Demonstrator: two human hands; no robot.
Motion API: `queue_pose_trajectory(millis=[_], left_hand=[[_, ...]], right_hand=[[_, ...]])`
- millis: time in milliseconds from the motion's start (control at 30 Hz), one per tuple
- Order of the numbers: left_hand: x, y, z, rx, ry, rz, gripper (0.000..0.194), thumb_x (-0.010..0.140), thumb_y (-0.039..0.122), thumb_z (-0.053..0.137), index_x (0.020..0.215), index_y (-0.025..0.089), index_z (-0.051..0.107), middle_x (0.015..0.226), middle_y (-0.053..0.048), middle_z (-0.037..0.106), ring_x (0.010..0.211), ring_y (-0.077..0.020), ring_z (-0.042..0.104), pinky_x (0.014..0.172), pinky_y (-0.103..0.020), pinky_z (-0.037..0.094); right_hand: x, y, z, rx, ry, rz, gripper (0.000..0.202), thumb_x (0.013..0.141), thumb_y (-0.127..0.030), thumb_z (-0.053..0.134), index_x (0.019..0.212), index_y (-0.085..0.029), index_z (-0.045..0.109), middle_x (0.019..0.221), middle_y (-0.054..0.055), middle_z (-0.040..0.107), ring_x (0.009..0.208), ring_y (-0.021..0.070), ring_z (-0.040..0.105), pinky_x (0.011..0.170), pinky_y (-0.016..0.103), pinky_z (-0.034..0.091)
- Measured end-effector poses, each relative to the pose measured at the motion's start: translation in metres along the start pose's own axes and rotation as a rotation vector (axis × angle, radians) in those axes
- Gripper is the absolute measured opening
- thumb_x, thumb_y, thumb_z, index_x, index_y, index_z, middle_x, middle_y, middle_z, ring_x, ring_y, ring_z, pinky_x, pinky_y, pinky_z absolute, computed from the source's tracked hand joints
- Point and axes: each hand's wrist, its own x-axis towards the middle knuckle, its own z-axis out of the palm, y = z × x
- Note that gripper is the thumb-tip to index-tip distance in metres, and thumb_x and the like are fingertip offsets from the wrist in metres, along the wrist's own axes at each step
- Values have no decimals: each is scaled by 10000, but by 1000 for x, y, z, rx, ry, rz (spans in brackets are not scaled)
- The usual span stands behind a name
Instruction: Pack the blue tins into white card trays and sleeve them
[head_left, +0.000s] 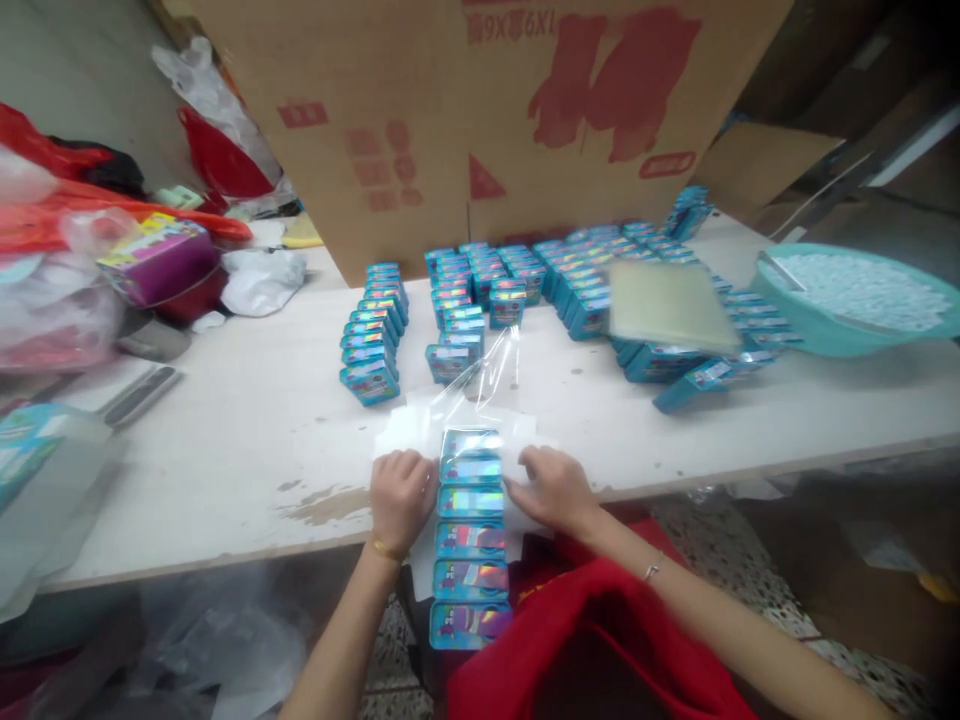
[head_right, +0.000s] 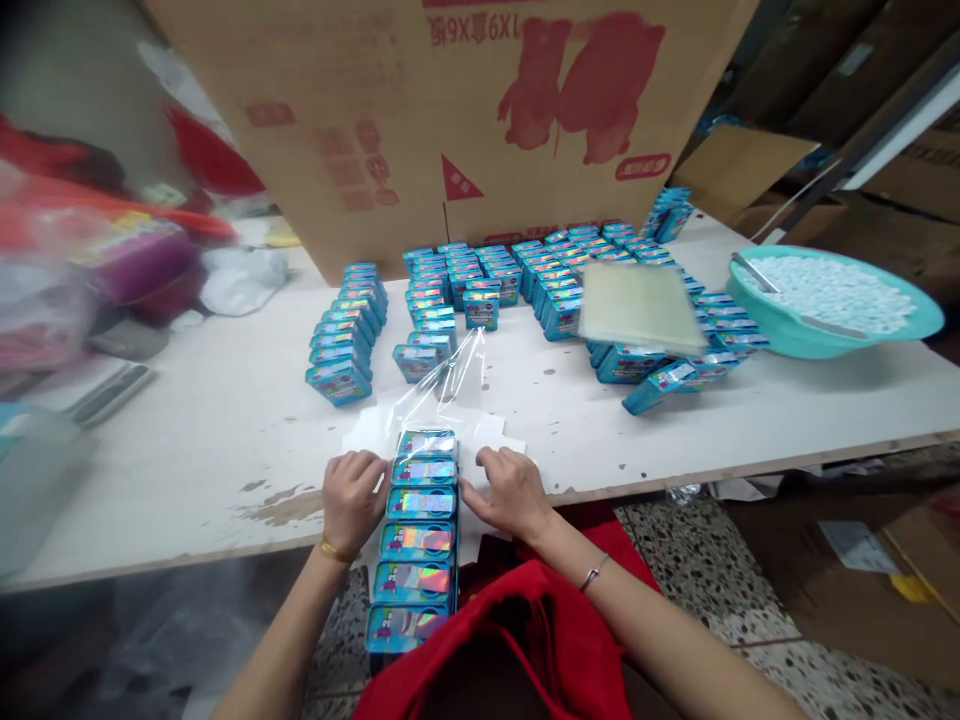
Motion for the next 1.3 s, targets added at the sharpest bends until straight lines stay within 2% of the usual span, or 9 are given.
queue_pose_trajectory(millis=[133,233,333,600,800,1000,1100,1200,1300], left_hand=[[-6,-4,-2,-65,29,49,200,849,205,502,654,205,546,671,-37,590,682,-179,474,723,-352,307],[-7,-7,0,-88,51,38,159,833,210,521,678,209,555,685,-34,607,681,-179,492,734,-355,310],[-4,-9,4,-96,40,3,124,826,233,535,707,210,565,718,-40,619,709,-190,509,744,-361,309],[1,-10,16,-48,-167,-148,131,824,228,500,713,192,560,743,-45,602,743,-209,515,709,-347,280],[-5,-8,33,-188,-310,-392,133,839,227,463,715,191,495,745,-10,568,711,-172,497,666,-293,268],[-2,-6,42,-98,-353,-394,140,839,259,482,715,201,454,710,-13,532,741,-206,483,655,-295,247],[1,-5,42,-37,-391,-382,144,836,251,489,706,201,448,692,-16,519,727,-213,477,633,-296,228],[1,-5,43,9,-411,-364,141,826,241,501,704,198,445,696,-18,515,733,-216,478,630,-296,222],[-2,-6,45,23,-423,-343,135,836,253,491,718,197,458,728,-26,527,753,-221,476,636,-297,224]], right_hand=[[8,-4,12,-118,-49,104,271,882,-367,452,773,-160,590,584,41,593,555,156,522,562,275,269],[11,-8,14,-144,-94,102,274,908,-318,409,811,-160,610,601,46,616,543,150,527,557,276,249],[9,-9,14,-141,-122,85,278,901,-352,430,877,-153,623,659,65,642,584,165,549,572,276,266],[9,-1,36,-217,-136,157,329,940,-321,369,791,-148,606,638,65,617,580,157,528,571,281,244],[5,2,33,-83,-151,86,315,927,-375,386,1012,-134,572,738,65,642,670,173,561,619,271,293],[22,3,37,-105,-242,245,284,955,-323,355,930,-140,570,714,65,663,588,159,567,542,262,251],[18,5,35,-32,-235,168,230,936,-276,376,938,-146,565,744,61,666,631,160,583,572,254,297],[8,9,34,65,-168,63,239,914,-314,410,1003,-143,550,831,79,668,741,174,600,645,256,355],[6,11,39,55,-146,90,290,918,-374,406,983,-133,553,819,88,667,723,177,599,623,256,357]])
